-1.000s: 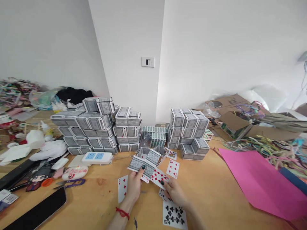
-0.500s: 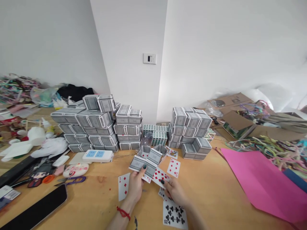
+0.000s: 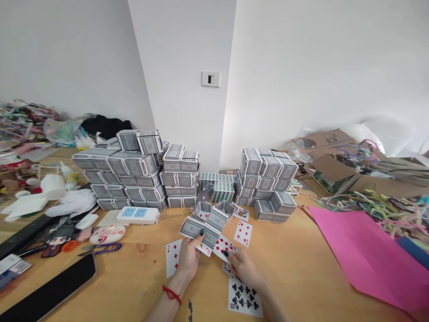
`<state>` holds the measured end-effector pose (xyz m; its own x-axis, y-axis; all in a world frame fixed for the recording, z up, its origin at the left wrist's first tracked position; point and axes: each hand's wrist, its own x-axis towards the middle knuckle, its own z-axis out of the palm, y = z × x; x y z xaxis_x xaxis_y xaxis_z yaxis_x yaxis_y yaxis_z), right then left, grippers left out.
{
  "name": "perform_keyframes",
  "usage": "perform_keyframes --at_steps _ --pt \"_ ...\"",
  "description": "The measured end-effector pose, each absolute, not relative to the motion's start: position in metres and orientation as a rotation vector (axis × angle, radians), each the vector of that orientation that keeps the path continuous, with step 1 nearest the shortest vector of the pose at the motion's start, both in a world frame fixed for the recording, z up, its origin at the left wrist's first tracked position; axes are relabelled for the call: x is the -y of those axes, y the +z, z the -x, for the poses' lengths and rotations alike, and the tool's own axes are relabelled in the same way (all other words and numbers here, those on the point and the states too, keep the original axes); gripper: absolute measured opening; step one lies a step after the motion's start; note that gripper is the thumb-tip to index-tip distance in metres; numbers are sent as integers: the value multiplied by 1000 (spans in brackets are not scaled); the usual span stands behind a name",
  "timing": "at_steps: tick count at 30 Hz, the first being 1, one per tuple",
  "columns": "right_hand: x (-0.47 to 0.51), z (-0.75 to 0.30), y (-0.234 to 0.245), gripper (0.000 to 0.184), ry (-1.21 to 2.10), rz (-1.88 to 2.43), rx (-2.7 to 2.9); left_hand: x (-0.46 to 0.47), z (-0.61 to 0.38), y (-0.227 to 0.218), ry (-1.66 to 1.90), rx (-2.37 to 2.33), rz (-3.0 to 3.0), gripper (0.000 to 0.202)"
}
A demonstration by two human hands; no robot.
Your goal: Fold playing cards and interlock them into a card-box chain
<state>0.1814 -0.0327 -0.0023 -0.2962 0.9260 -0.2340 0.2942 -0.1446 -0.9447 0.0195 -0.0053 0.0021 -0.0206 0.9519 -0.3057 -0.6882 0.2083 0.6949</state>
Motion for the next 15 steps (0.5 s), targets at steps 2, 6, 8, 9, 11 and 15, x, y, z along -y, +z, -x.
perform_keyframes --at_steps 2,6,8,9,11,15 --pt "33 -181 -2 56 1450 1369 1574 5 -19 3 1359 -845 -396 30" --pt "32 -183 -5 63 1445 1283 1632 4 -16 4 1313 -831 -442 31" --pt "32 -185 -6 61 1500 1251 1627 3 -13 2 1308 -831 -472 32" --pt "32 -185 -7 60 1542 1241 1604 1 -11 0 1319 -837 -494 31" --pt "30 -186 -8 53 1612 1225 1506 -1 -6 -2 1352 -869 -556 31" --pt "27 -187 -9 47 1615 1187 1241 -4 3 -1 1337 -962 -658 34"
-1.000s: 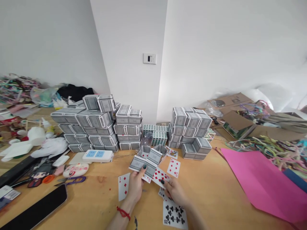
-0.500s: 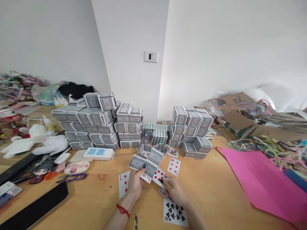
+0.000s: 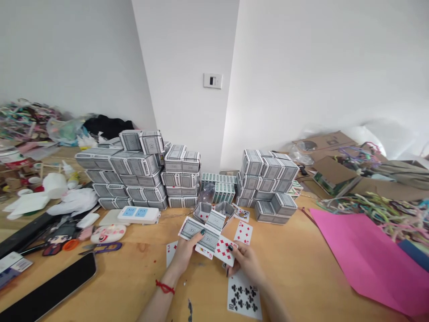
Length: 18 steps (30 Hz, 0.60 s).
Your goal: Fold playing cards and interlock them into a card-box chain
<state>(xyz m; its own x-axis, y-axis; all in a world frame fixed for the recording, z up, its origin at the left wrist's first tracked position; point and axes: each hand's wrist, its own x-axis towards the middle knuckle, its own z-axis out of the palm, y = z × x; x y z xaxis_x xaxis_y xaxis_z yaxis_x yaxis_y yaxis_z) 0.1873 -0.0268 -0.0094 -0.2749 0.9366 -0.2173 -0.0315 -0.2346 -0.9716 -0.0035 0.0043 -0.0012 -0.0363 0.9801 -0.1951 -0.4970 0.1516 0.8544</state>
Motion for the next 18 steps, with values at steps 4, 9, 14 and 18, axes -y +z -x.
perform_keyframes --at_steps 4,9,14,18 --pt "25 -187 -12 44 1527 1195 1184 -1 6 9 1218 -1025 -819 28" --pt "25 -185 -15 43 1326 1316 1200 3 0 13 1176 -981 -918 23" --pt "25 -186 -17 43 1275 1319 1261 4 -3 9 1199 -996 -930 28" --pt "26 -186 -18 42 1271 1313 1273 4 -5 8 1213 -965 -950 32"
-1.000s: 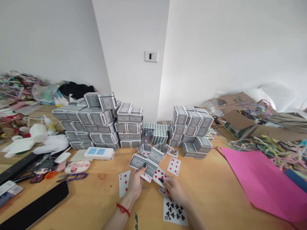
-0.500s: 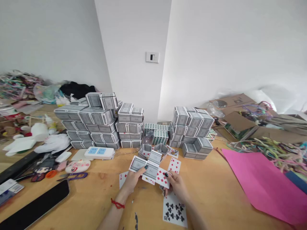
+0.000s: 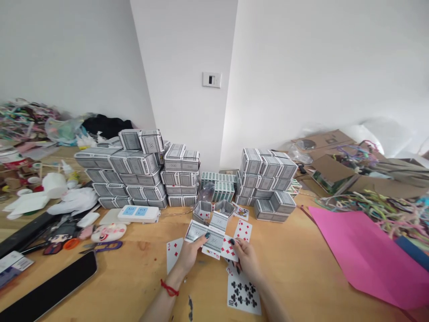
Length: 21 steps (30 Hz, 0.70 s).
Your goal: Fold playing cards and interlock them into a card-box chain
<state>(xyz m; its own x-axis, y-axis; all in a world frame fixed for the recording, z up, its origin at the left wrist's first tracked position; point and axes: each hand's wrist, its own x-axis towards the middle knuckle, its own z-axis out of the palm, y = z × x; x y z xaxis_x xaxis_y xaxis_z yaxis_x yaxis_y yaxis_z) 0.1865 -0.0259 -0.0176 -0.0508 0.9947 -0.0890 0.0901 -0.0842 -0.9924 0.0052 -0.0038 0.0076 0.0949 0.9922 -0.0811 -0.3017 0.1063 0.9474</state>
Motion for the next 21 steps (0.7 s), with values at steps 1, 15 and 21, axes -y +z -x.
perform_keyframes --at_steps 1,15,21 --pt "26 -186 -18 42 1275 1311 1271 4 -6 7 1213 -965 -953 32" --pt "28 -181 -16 44 1326 1286 1215 12 -15 9 1201 -969 -1029 28" --pt "27 -180 -19 46 1318 1303 1193 12 -16 9 1181 -959 -1028 32"
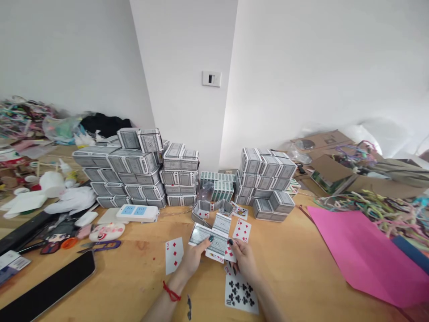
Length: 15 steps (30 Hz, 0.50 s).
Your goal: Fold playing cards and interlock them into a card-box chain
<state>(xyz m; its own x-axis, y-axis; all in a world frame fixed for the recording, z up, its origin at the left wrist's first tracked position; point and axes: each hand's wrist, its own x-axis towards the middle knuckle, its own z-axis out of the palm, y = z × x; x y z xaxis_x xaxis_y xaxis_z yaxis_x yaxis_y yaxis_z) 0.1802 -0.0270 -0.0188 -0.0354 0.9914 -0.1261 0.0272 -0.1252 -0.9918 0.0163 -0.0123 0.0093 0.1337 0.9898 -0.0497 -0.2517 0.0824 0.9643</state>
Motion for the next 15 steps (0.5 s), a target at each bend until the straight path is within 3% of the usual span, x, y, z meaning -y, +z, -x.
perform_keyframes --at_steps 8,15 --pt "26 -177 -11 45 1300 1257 1169 10 -17 11 1197 -984 -979 35" --pt "25 -188 -12 46 1059 1253 1076 5 -14 12 1135 -859 -917 40"
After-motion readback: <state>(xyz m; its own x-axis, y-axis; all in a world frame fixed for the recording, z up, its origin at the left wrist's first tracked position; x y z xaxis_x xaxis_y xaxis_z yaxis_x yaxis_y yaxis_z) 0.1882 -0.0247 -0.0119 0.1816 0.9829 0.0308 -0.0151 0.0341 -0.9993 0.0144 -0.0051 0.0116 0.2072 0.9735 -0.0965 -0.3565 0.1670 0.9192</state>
